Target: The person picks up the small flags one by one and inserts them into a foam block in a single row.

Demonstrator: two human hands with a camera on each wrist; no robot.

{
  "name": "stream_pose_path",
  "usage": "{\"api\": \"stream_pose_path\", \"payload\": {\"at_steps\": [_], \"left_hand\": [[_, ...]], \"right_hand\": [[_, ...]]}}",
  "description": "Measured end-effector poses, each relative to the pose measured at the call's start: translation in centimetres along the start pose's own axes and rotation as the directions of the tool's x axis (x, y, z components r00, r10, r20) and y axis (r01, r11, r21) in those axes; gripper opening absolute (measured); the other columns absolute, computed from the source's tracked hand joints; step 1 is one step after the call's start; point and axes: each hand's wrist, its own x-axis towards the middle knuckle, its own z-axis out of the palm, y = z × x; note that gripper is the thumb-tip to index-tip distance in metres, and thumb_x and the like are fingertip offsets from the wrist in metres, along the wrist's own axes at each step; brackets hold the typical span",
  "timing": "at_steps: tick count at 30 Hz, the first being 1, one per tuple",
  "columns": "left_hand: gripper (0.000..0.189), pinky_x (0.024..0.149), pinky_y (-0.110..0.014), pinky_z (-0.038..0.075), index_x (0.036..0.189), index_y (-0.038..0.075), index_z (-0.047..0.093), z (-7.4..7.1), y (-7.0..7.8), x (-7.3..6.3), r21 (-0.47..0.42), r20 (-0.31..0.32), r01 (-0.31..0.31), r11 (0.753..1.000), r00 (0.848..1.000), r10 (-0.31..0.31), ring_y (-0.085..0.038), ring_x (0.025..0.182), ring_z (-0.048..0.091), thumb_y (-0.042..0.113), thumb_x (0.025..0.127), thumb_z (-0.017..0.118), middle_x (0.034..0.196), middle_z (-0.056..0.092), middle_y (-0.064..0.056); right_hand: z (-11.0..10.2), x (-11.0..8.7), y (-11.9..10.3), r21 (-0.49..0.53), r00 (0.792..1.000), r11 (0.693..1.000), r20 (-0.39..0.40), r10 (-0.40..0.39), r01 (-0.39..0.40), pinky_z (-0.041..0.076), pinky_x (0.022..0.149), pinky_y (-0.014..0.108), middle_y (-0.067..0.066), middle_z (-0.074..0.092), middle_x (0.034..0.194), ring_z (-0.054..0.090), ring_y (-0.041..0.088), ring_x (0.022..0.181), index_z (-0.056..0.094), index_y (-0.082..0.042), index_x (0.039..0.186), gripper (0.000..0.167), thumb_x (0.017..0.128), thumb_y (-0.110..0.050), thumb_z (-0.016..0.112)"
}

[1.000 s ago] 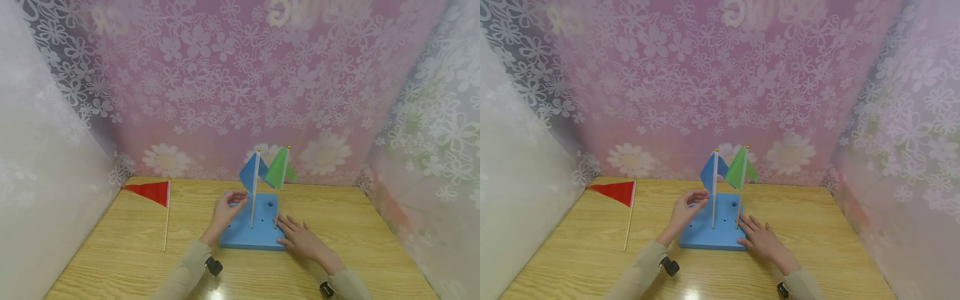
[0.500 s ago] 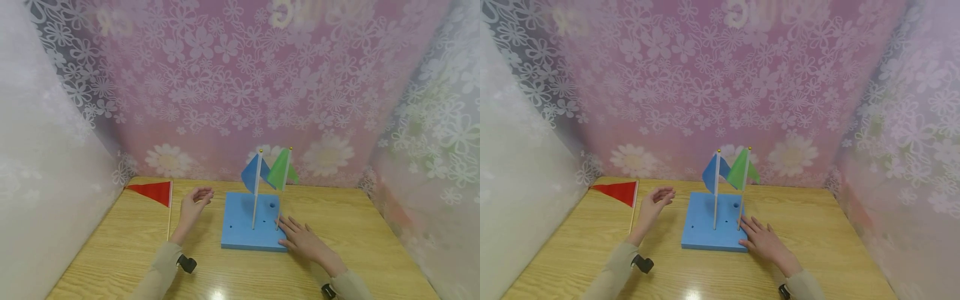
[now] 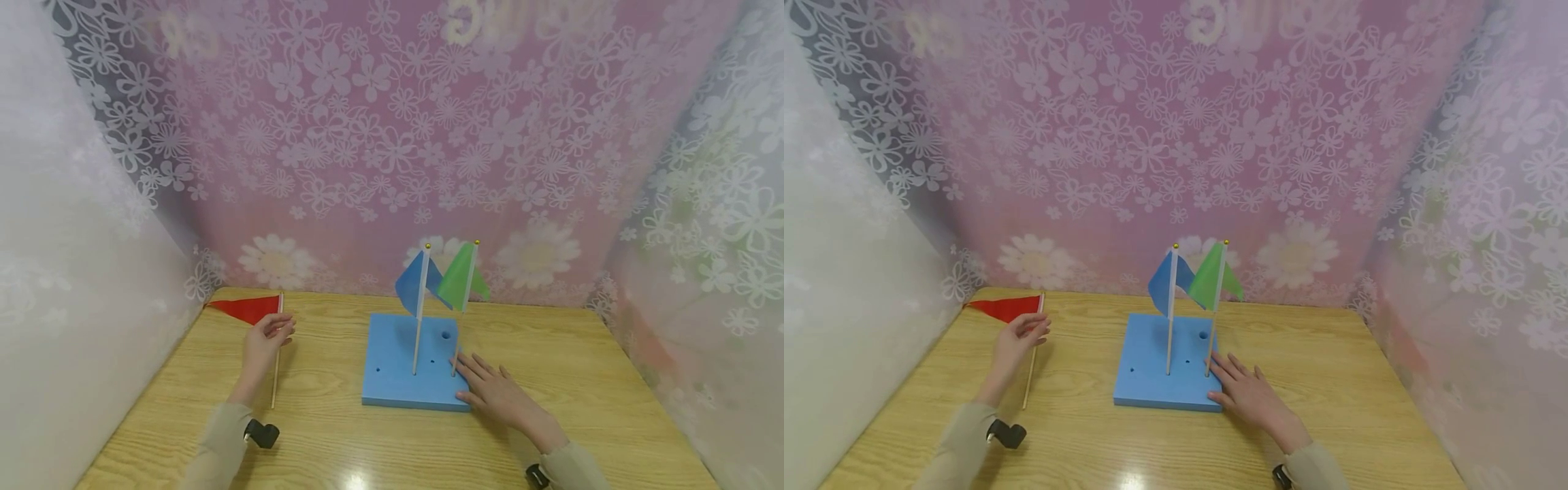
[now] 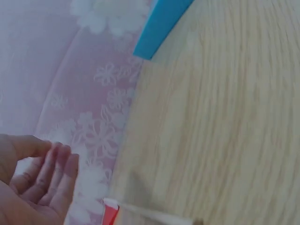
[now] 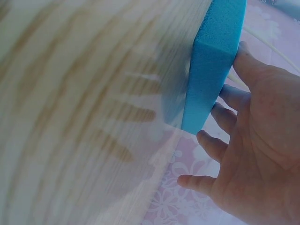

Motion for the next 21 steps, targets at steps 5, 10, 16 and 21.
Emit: {"api": "stream_pose_path", "payload": {"at_steps": [5,10,16,21], "left_hand": [[0.030,0.078,-0.034,0.063,0.123,-0.009,0.064,-1.6,-0.8,0.0,0.172,0.007,0.068,0.983,0.998,-0.070,-0.032,0.094,0.074,0.010,0.100,0.065,0.115,0.068,-0.029],[0.028,0.069,-0.030,0.062,0.118,-0.011,0.066,-2.6,-1.1,0.0,0.313,0.018,0.092,0.945,0.995,-0.103,-0.035,0.094,0.072,0.008,0.097,0.067,0.111,0.070,-0.028],[0.025,0.062,-0.025,0.054,0.109,-0.010,0.070,-3.3,-1.6,0.0,0.477,0.041,0.059,0.877,0.995,-0.090,-0.031,0.086,0.071,0.009,0.093,0.070,0.102,0.073,-0.024],[0.021,0.055,-0.026,0.055,0.099,-0.010,0.070,-3.4,-1.8,-0.1,0.502,0.068,0.065,0.862,0.991,-0.114,-0.024,0.067,0.072,0.008,0.088,0.074,0.089,0.073,-0.020]], "right_hand": [[0.0,-0.1,-0.2,-0.008,1.000,1.000,-0.020,-0.019,0.019,0.025,0.104,0.081,0.012,0.030,0.164,0.028,0.044,0.148,0.034,-0.015,0.160,0.068,0.104,-0.051,0.048],[-0.2,-0.2,-0.4,0.001,0.998,0.999,-0.038,-0.040,0.040,0.026,0.101,0.083,0.016,0.034,0.162,0.032,0.049,0.145,0.037,-0.012,0.158,0.066,0.104,-0.047,0.052],[-0.2,-0.3,-0.4,-0.017,1.000,1.000,-0.016,-0.011,0.011,0.025,0.106,0.080,0.011,0.029,0.165,0.027,0.043,0.149,0.033,-0.016,0.160,0.069,0.104,-0.052,0.049],[0.1,-0.2,-0.1,-0.016,0.999,1.000,-0.039,-0.022,0.022,0.027,0.103,0.081,0.012,0.033,0.163,0.031,0.044,0.147,0.037,-0.015,0.159,0.068,0.103,-0.052,0.051]]}}
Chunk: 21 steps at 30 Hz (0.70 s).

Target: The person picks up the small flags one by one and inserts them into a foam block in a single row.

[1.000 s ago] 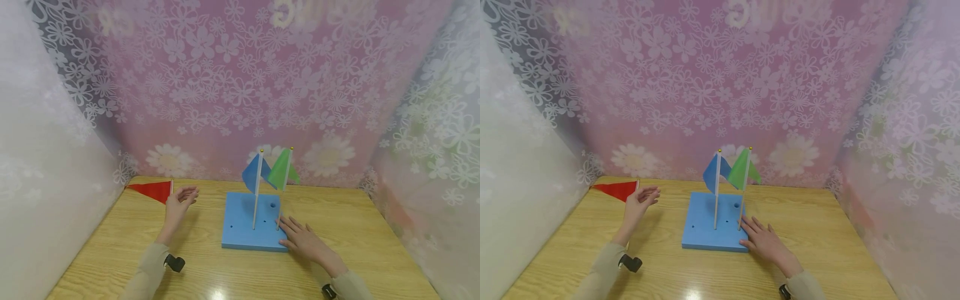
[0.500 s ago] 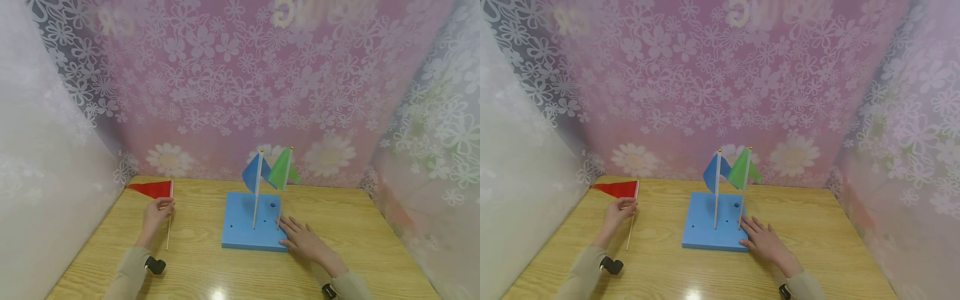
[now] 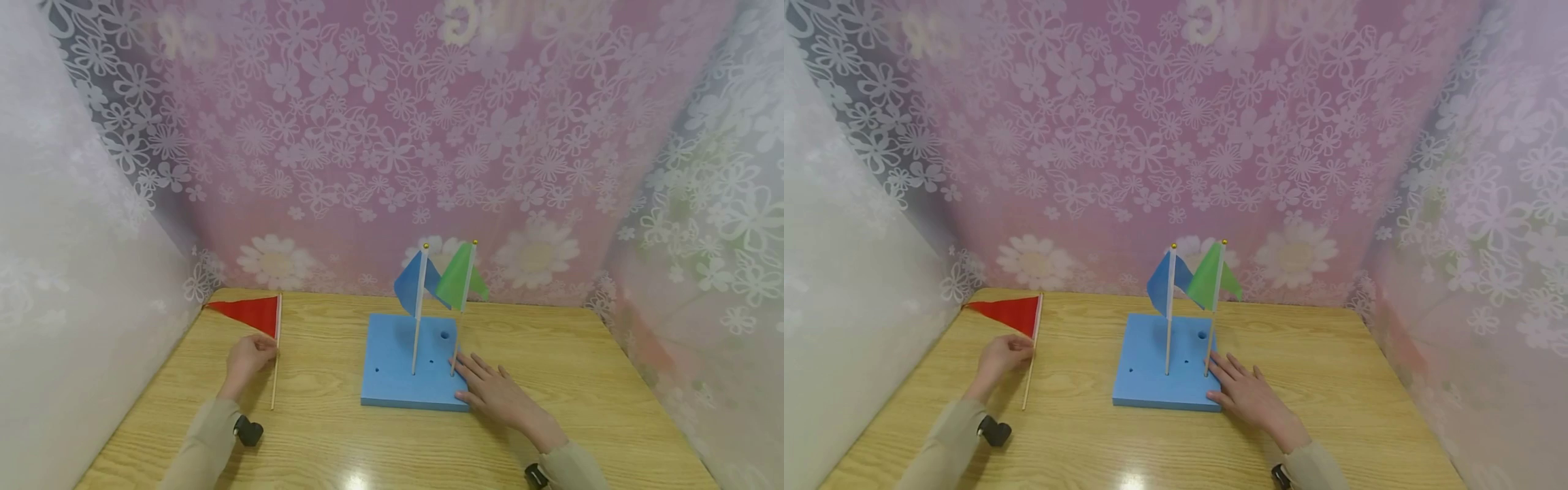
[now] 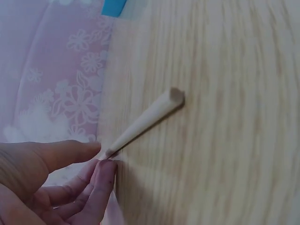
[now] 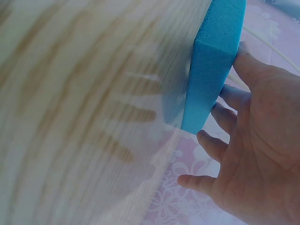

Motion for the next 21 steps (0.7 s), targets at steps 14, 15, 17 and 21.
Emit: {"api": "stream_pose_path", "payload": {"at_steps": [14,15,17,21], "left_hand": [[0.022,0.060,-0.032,0.055,0.095,-0.005,0.074,0.1,0.6,-0.1,0.085,0.008,0.048,0.995,0.999,-0.049,-0.020,0.061,0.072,0.006,0.077,0.068,0.077,0.074,-0.011],[0.022,0.059,-0.032,0.055,0.095,-0.005,0.074,0.0,0.6,-0.2,0.083,0.006,0.050,0.995,0.999,-0.051,-0.020,0.061,0.072,0.006,0.077,0.068,0.079,0.075,-0.012],[0.022,0.059,-0.032,0.055,0.095,-0.005,0.074,0.1,0.4,-0.1,0.080,0.005,0.052,0.995,0.999,-0.053,-0.021,0.062,0.073,0.006,0.077,0.067,0.082,0.075,-0.014],[0.023,0.062,-0.035,0.057,0.097,-0.007,0.075,0.0,0.3,-0.1,0.068,0.007,0.039,0.997,0.999,-0.040,-0.023,0.064,0.074,0.007,0.080,0.068,0.089,0.076,-0.018]], "right_hand": [[-0.1,-0.1,-0.1,0.011,1.000,1.000,0.015,0.014,-0.015,0.025,0.104,0.081,0.011,0.032,0.164,0.030,0.044,0.148,0.036,-0.016,0.159,0.068,0.103,-0.052,0.051],[-0.2,-0.1,-0.2,0.004,1.000,1.000,0.016,0.013,-0.013,0.026,0.104,0.081,0.011,0.032,0.164,0.029,0.044,0.148,0.035,-0.015,0.159,0.068,0.104,-0.052,0.050],[-0.4,-0.1,-0.4,0.008,1.000,1.000,0.016,0.012,-0.012,0.025,0.103,0.082,0.013,0.033,0.163,0.030,0.046,0.147,0.036,-0.014,0.159,0.067,0.104,-0.049,0.051],[-0.9,-0.2,-0.9,0.015,0.999,0.999,0.043,0.028,-0.028,0.023,0.105,0.081,0.013,0.030,0.164,0.027,0.045,0.149,0.034,-0.012,0.159,0.067,0.104,-0.047,0.051]]}}
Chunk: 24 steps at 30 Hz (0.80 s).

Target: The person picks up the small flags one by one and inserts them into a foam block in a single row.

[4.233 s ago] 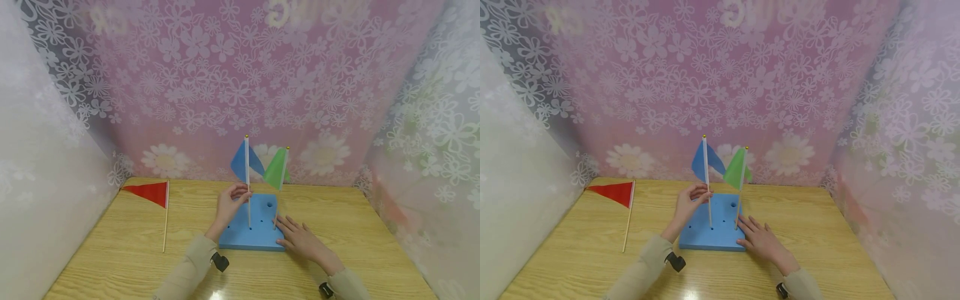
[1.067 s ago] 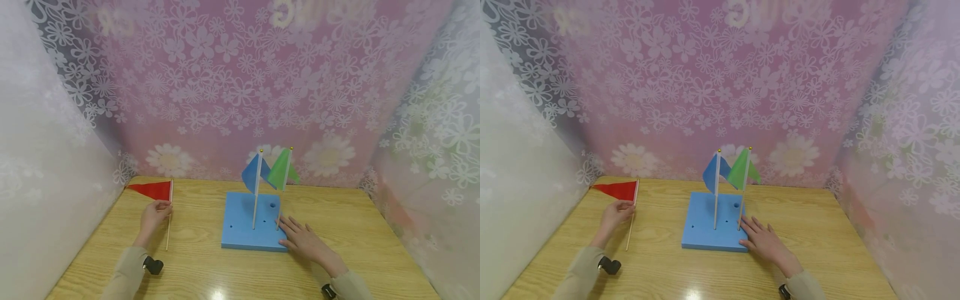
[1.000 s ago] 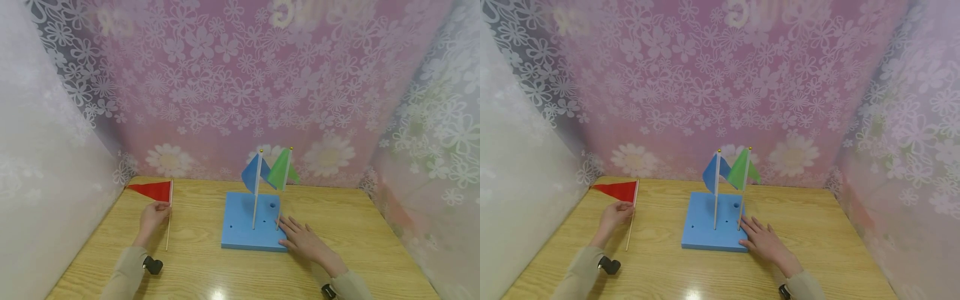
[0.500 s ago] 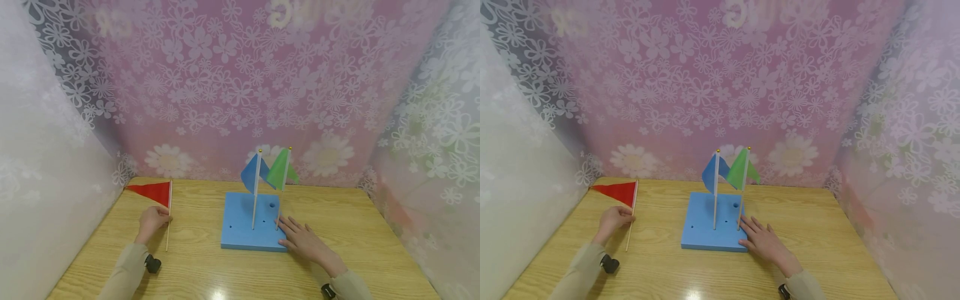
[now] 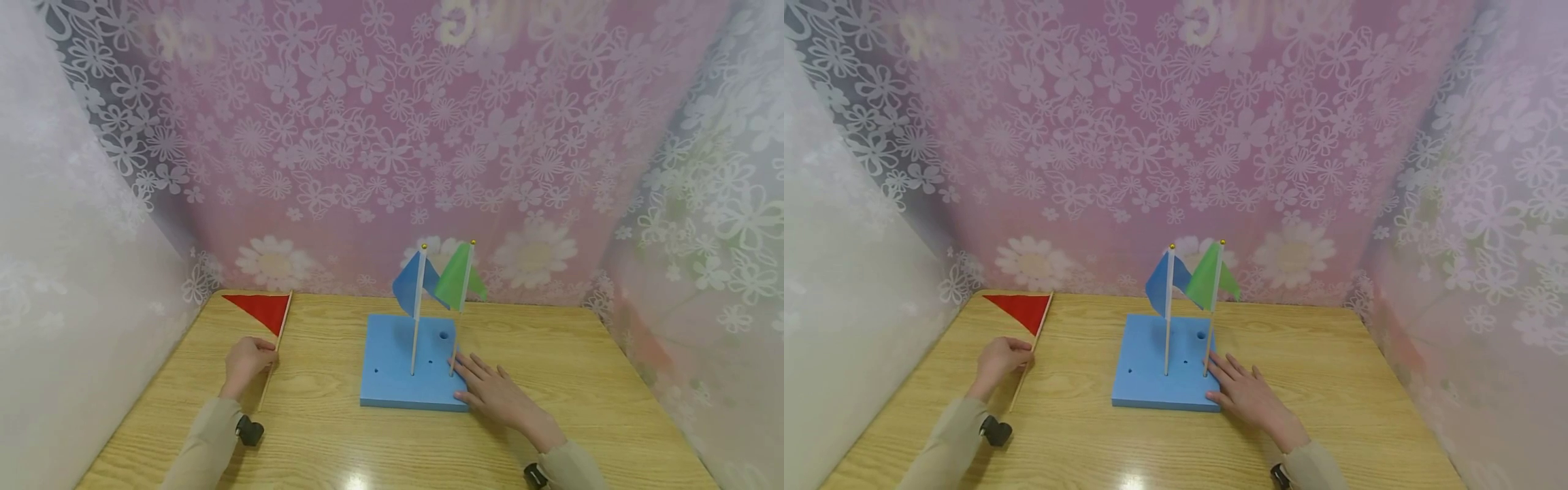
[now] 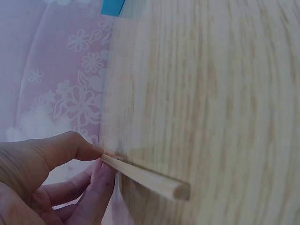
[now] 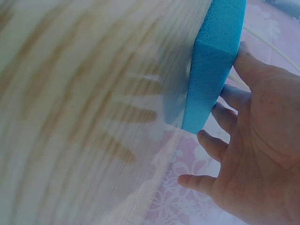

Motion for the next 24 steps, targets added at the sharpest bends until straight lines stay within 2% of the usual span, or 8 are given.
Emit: {"api": "stream_pose_path", "payload": {"at_steps": [6,11,18,24], "left_hand": [[0.026,0.062,-0.031,0.056,0.104,-0.007,0.075,-0.1,0.2,0.1,-0.019,0.004,-0.024,1.000,1.000,0.024,-0.016,0.064,0.070,0.010,0.085,0.069,0.092,0.076,-0.017],[0.031,0.065,-0.033,0.062,0.114,-0.011,0.069,0.0,1.2,0.2,-0.123,0.016,-0.023,0.992,1.000,0.025,-0.021,0.070,0.074,0.010,0.092,0.069,0.101,0.074,-0.024],[0.028,0.071,-0.038,0.064,0.119,-0.011,0.065,1.2,3.3,0.4,-0.288,-0.037,-0.063,0.955,0.998,0.055,-0.028,0.080,0.075,0.005,0.096,0.066,0.110,0.070,-0.030],[0.027,0.070,-0.033,0.063,0.119,-0.008,0.066,2.4,5.4,0.5,-0.360,-0.079,-0.109,0.926,0.993,0.086,-0.031,0.087,0.075,0.006,0.096,0.069,0.113,0.070,-0.028]], "right_hand": [[0.0,0.1,0.0,-0.013,1.000,1.000,-0.002,0.001,-0.001,0.024,0.105,0.081,0.014,0.031,0.164,0.028,0.045,0.148,0.035,-0.012,0.159,0.066,0.105,-0.046,0.051],[0.5,0.1,0.4,-0.018,0.999,1.000,-0.032,-0.012,0.012,0.026,0.103,0.082,0.013,0.033,0.163,0.030,0.046,0.147,0.037,-0.013,0.158,0.066,0.104,-0.048,0.052],[0.3,0.1,0.3,-0.012,1.000,1.000,0.001,0.006,-0.006,0.024,0.107,0.080,0.011,0.029,0.165,0.026,0.043,0.150,0.033,-0.015,0.160,0.067,0.105,-0.049,0.049],[0.1,0.1,0.3,-0.016,1.000,1.000,0.004,0.006,-0.006,0.024,0.106,0.080,0.011,0.029,0.165,0.026,0.043,0.150,0.033,-0.014,0.160,0.067,0.105,-0.048,0.049]]}}
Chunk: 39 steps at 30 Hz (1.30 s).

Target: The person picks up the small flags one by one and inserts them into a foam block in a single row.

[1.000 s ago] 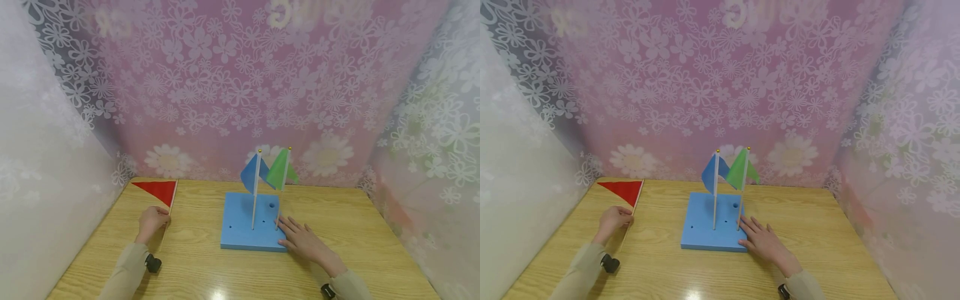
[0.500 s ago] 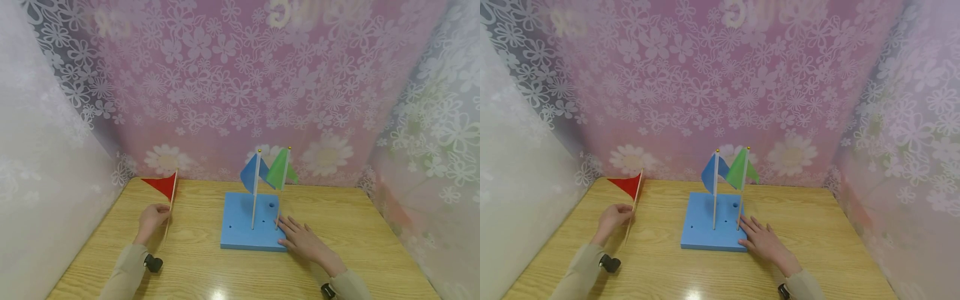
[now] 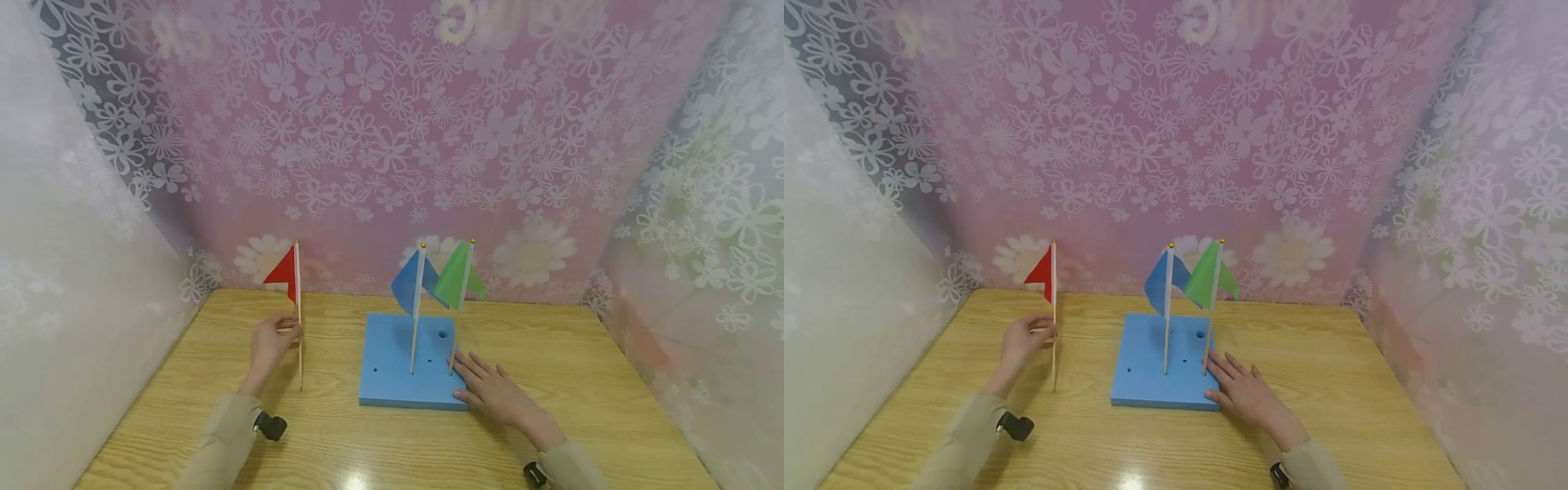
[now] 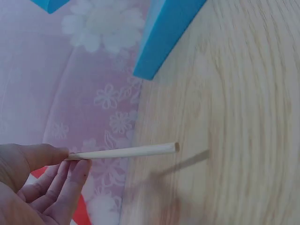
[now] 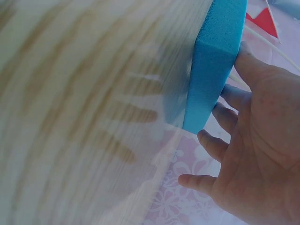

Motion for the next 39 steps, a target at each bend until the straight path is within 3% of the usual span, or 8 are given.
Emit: {"api": "stream_pose_path", "payload": {"at_steps": [8,15,22,29,34,39], "left_hand": [[0.028,0.070,-0.032,0.063,0.119,-0.007,0.066,2.2,2.1,-0.1,-0.123,0.000,-0.081,0.989,0.997,0.081,-0.035,0.095,0.073,0.003,0.094,0.072,0.111,0.070,-0.026],[0.031,0.076,-0.042,0.063,0.121,-0.006,0.066,4.2,3.8,-0.6,-0.214,0.010,-0.164,0.963,0.985,0.170,-0.035,0.096,0.072,0.005,0.093,0.074,0.110,0.070,-0.024],[0.028,0.075,-0.036,0.063,0.119,-0.002,0.067,6.4,4.9,-1.2,-0.292,0.018,-0.251,0.923,0.963,0.267,-0.042,0.097,0.070,0.005,0.093,0.074,0.112,0.069,-0.024],[0.026,0.075,-0.044,0.062,0.116,-0.012,0.064,7.6,7.5,-3.1,-0.369,0.034,-0.322,0.872,0.933,0.358,-0.052,0.095,0.066,-0.006,0.091,0.071,0.109,0.067,-0.033],[0.026,0.076,-0.045,0.062,0.114,-0.013,0.064,8.3,8.5,-4.2,-0.391,0.042,-0.336,0.857,0.924,0.381,-0.052,0.092,0.066,-0.006,0.090,0.072,0.105,0.068,-0.033],[0.026,0.074,-0.035,0.063,0.114,-0.012,0.064,9.2,8.4,-4.7,-0.376,0.050,-0.335,0.864,0.923,0.380,-0.048,0.090,0.068,-0.005,0.090,0.072,0.103,0.069,-0.029]], "right_hand": [[0.3,0.1,0.1,-0.017,0.999,0.999,-0.039,-0.029,0.029,0.026,0.103,0.082,0.014,0.032,0.163,0.030,0.047,0.146,0.036,-0.012,0.158,0.065,0.105,-0.047,0.051],[0.4,0.1,0.2,-0.012,0.999,1.000,-0.036,-0.024,0.023,0.027,0.103,0.082,0.013,0.032,0.164,0.030,0.047,0.147,0.037,-0.013,0.158,0.065,0.105,-0.048,0.050],[0.7,0.1,0.4,-0.016,0.997,0.999,-0.061,-0.036,0.035,0.028,0.102,0.082,0.012,0.033,0.163,0.032,0.046,0.146,0.037,-0.015,0.158,0.066,0.104,-0.049,0.051],[0.2,0.1,-0.1,-0.009,0.999,1.000,-0.035,-0.024,0.023,0.026,0.103,0.082,0.014,0.033,0.163,0.030,0.047,0.147,0.037,-0.012,0.158,0.065,0.104,-0.046,0.052],[0.2,0.0,-0.1,-0.018,0.999,0.999,-0.040,-0.027,0.026,0.028,0.102,0.082,0.013,0.033,0.163,0.030,0.046,0.147,0.036,-0.013,0.158,0.065,0.104,-0.043,0.055],[-0.1,0.1,-0.3,-0.008,1.000,1.000,-0.004,0.006,-0.006,0.025,0.105,0.081,0.013,0.030,0.164,0.027,0.045,0.149,0.035,-0.013,0.159,0.066,0.105,-0.046,0.051]]}}
